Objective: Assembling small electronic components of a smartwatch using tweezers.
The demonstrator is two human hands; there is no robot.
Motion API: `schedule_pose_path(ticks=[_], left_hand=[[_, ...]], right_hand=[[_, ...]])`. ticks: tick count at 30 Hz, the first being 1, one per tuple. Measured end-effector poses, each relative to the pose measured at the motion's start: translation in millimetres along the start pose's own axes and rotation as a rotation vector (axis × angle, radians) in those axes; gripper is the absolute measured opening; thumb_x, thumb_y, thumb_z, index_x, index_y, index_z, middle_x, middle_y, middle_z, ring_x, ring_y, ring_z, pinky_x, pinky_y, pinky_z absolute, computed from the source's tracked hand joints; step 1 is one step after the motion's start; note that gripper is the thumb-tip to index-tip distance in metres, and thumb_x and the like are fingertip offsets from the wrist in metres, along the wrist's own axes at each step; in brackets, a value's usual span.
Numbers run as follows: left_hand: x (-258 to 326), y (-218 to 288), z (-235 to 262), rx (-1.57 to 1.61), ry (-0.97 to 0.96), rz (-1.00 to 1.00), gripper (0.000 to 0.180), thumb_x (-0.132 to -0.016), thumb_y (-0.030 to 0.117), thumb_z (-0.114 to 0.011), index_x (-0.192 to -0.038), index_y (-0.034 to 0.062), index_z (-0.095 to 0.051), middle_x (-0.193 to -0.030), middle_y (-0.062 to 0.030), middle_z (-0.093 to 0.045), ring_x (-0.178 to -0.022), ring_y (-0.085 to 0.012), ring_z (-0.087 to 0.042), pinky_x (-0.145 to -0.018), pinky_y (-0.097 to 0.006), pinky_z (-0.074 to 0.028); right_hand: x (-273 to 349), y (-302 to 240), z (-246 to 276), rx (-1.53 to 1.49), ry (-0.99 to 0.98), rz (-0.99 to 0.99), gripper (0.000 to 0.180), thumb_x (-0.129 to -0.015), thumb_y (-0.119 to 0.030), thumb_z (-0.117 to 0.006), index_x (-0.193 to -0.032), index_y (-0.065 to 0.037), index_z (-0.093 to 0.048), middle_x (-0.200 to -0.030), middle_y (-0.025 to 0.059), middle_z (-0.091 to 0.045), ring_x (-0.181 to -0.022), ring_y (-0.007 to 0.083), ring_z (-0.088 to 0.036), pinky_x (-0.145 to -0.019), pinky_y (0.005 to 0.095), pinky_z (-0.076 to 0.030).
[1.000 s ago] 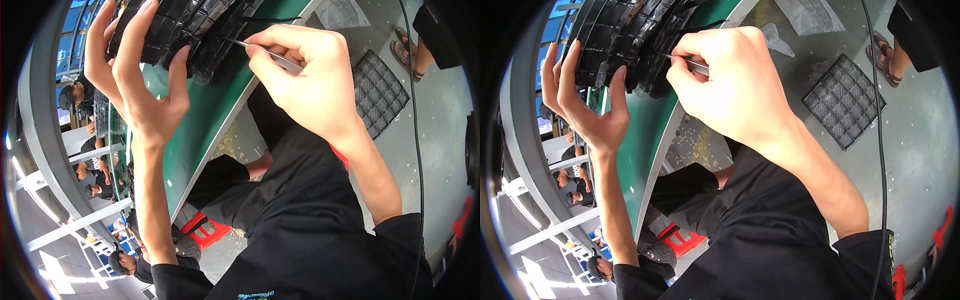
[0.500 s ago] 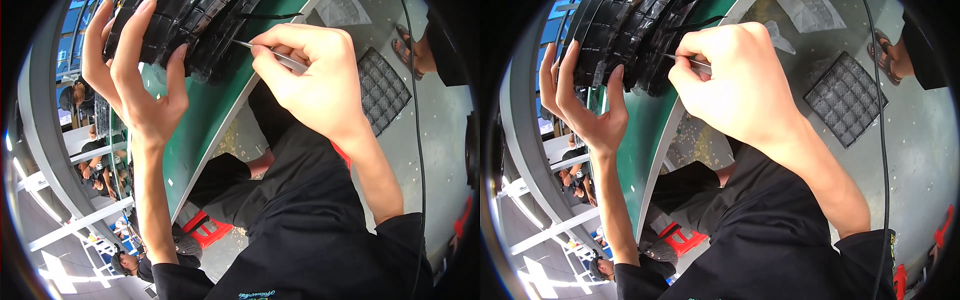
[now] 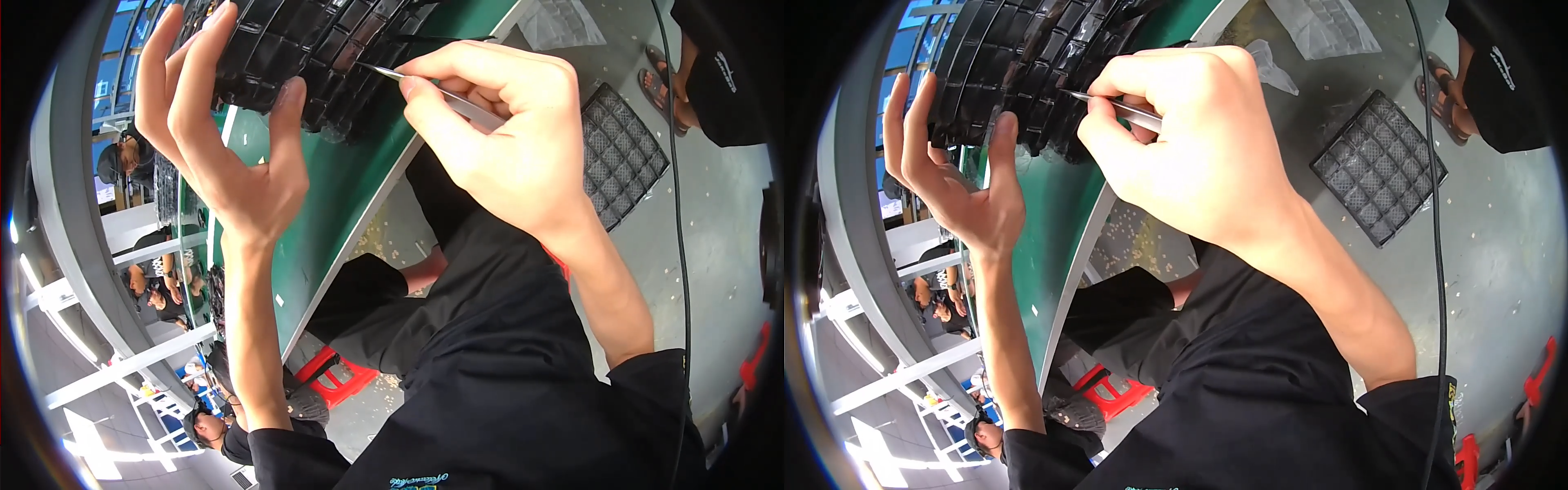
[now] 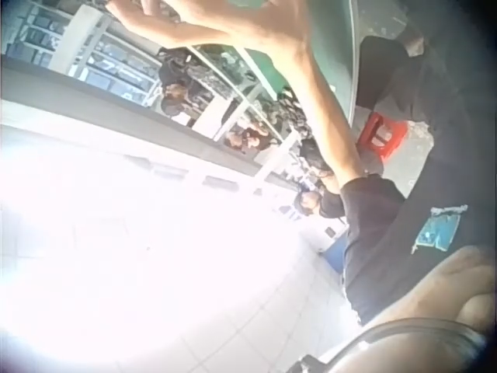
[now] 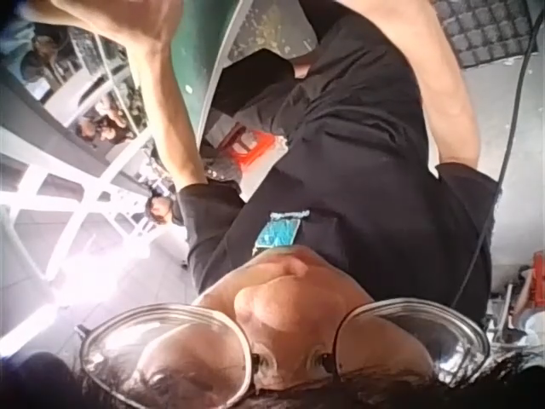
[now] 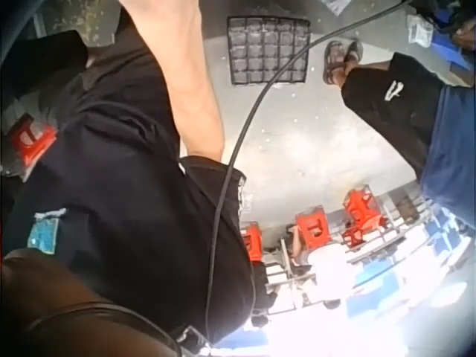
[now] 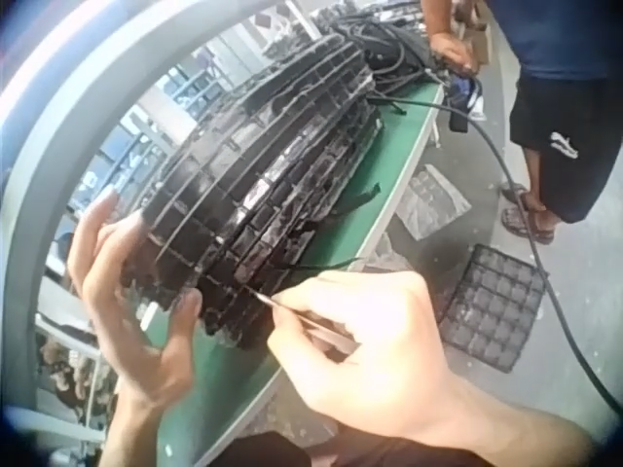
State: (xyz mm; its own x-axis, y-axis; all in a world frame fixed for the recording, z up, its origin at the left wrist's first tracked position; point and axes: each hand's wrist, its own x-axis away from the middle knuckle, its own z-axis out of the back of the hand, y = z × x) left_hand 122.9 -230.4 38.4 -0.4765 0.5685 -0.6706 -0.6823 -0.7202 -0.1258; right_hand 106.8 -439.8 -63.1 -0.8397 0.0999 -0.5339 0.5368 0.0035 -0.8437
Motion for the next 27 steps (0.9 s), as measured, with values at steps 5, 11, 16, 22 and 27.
schedule_pose_path(ticks=[5, 11, 16, 22, 27], left_hand=[[-3, 2, 1, -0.067, -0.018, -0.055, 0.084, -0.088, 0.002, -0.092, -0.160, 0.0075, -0.051, -0.169, -0.0163, -0.036, -0.155, -0.0309, -0.044, -0.116, -0.040, -0.057], [-1, 4, 7, -0.123, -0.019, 0.009, 0.086, -0.086, -0.001, -0.092, -0.160, 0.0074, -0.050, -0.169, -0.0158, -0.038, -0.155, -0.0304, -0.044, -0.115, -0.041, -0.057], [0, -5, 4, -0.067, -0.008, 0.003, 0.086, -0.086, -0.006, -0.091, -0.160, 0.0024, -0.047, -0.168, -0.0194, -0.039, -0.152, -0.0330, -0.050, -0.115, -0.043, -0.059], [-1, -13, 1, 0.130, 0.079, -0.005, 0.086, -0.083, -0.006, -0.091, -0.159, 0.0058, -0.054, -0.169, -0.0179, -0.040, -0.151, -0.0315, -0.050, -0.109, -0.038, -0.057], [-4, -11, 2, 0.150, 0.102, 0.017, 0.083, -0.085, -0.008, -0.089, -0.159, 0.0036, -0.053, -0.168, -0.0178, -0.040, -0.145, -0.0309, -0.057, -0.109, -0.041, -0.058]], right_hand=[[-3, 3, -10, 0.000, 0.031, 0.025, 0.010, -0.095, 0.005, -0.079, -0.104, 0.006, -0.083, -0.084, 0.0053, -0.079, -0.072, 0.0065, -0.072, -0.064, 0.0223, -0.053], [0, -4, -4, -0.027, 0.056, 0.033, 0.010, -0.095, 0.004, -0.080, -0.105, 0.006, -0.083, -0.084, 0.0062, -0.078, -0.073, 0.0074, -0.073, -0.064, 0.0226, -0.054], [-6, 2, -11, -0.024, 0.045, 0.073, 0.011, -0.095, 0.005, -0.080, -0.106, 0.006, -0.083, -0.084, 0.0067, -0.079, -0.074, 0.0080, -0.073, -0.067, 0.0229, -0.055], [-5, -1, -9, -0.056, 0.050, 0.048, 0.010, -0.096, 0.005, -0.080, -0.106, 0.007, -0.083, -0.085, 0.0067, -0.079, -0.073, 0.0078, -0.072, -0.065, 0.0222, -0.054], [-16, 1, -17, -0.072, 0.116, 0.123, 0.010, -0.097, 0.004, -0.080, -0.106, 0.007, -0.082, -0.084, 0.0063, -0.078, -0.073, 0.0072, -0.072, -0.064, 0.0221, -0.053]])
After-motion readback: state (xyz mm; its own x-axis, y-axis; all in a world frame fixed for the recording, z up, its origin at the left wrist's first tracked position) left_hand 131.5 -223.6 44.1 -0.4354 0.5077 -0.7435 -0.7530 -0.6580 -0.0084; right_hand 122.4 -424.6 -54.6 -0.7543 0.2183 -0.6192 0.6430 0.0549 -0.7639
